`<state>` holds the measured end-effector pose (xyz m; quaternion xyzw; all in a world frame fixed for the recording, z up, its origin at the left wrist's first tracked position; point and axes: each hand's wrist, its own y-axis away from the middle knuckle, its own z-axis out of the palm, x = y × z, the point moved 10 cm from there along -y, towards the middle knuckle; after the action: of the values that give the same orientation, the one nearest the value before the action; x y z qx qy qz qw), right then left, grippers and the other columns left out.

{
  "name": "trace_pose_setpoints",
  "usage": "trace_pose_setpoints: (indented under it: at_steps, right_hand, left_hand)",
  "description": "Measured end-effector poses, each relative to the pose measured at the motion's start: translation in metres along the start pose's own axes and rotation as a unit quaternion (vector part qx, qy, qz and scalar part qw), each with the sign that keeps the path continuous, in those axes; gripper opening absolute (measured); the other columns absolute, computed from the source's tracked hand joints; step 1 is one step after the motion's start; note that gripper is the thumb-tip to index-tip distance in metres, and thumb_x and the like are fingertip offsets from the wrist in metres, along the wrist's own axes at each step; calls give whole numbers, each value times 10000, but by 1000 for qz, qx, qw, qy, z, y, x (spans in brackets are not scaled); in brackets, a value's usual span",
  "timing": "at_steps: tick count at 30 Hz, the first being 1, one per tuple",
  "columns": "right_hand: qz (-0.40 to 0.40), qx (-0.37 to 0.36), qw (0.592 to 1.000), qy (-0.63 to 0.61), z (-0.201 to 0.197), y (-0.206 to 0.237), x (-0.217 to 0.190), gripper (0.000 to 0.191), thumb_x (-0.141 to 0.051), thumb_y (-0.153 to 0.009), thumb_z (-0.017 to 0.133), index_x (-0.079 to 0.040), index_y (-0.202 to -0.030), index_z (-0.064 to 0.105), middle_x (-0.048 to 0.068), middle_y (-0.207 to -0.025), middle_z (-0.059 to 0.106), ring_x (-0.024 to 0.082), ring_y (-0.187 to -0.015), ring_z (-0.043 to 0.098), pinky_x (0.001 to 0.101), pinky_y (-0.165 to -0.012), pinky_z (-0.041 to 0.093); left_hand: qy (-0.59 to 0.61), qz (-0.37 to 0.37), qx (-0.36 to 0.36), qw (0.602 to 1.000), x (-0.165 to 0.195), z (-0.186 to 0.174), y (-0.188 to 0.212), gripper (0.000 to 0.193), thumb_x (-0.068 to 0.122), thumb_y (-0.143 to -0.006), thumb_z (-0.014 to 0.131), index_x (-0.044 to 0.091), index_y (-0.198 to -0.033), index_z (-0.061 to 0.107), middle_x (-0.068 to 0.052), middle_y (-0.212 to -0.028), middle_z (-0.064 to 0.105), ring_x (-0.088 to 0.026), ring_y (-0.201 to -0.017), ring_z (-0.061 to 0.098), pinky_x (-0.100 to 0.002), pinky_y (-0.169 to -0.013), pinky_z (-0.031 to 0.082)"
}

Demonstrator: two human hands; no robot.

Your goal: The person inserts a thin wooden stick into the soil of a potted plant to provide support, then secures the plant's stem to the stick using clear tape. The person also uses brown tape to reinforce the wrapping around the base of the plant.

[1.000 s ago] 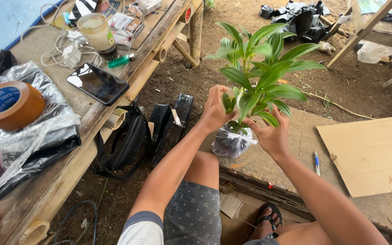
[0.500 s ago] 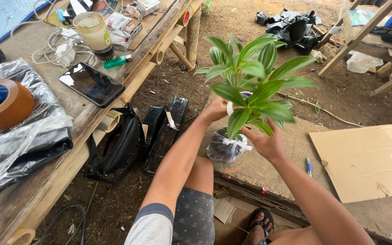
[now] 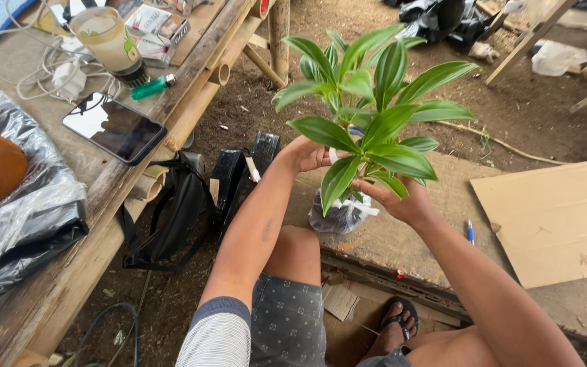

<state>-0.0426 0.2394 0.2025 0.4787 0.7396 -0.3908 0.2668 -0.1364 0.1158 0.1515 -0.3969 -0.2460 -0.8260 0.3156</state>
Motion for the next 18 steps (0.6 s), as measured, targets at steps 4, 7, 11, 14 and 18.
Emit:
trace_pose_setpoints:
  at_steps: [4,7,11,14,18]
  right_hand:
    - [-37,-30,999,-8,5,-3,-11,526,-172,-851,855,-45,-1303,617,101,-1244,703,187,-1136,662,362,-965,536]
    - [-24,-58,994,-85,10,-8,-12,615,-173,-862,824,-37,-1376,515,106,-1295,656,188,-1176,620,360,-994,503]
    - [-161,10,982,96,-4,-9,-37,700,-201,-767,890,-8,-1320,505,151,-1242,559,220,-1135,539,380,-968,458]
    - [31,-109,942,-314,16,-11,0,614,-131,-878,766,-63,-1399,449,71,-1338,604,182,-1224,609,371,-1037,526]
    - [-8,-148,972,-184,24,-11,-3,549,-85,-906,755,-18,-1396,516,114,-1335,640,201,-1213,619,379,-1055,515]
  left_hand:
    - [83,13,-4,996,1,-1,13,530,509,-1021,410,54,-1209,606,-102,-1001,762,-195,-849,770,-327,-690,662]
    - [87,32,-14,996,1,0,14,718,595,-1082,359,-57,-1224,622,-162,-999,753,-214,-844,766,-339,-711,663]
    - [115,56,-55,990,-2,2,14,567,465,-1069,444,-18,-1317,608,-164,-1085,752,-233,-945,769,-375,-811,648]
    - [93,70,-40,992,-6,-6,14,600,526,-1037,465,-5,-1284,594,-125,-1052,744,-232,-949,774,-422,-815,663]
    - [108,63,-44,991,-11,-9,14,596,542,-1068,492,-6,-1289,570,-137,-1064,738,-225,-964,761,-410,-814,648]
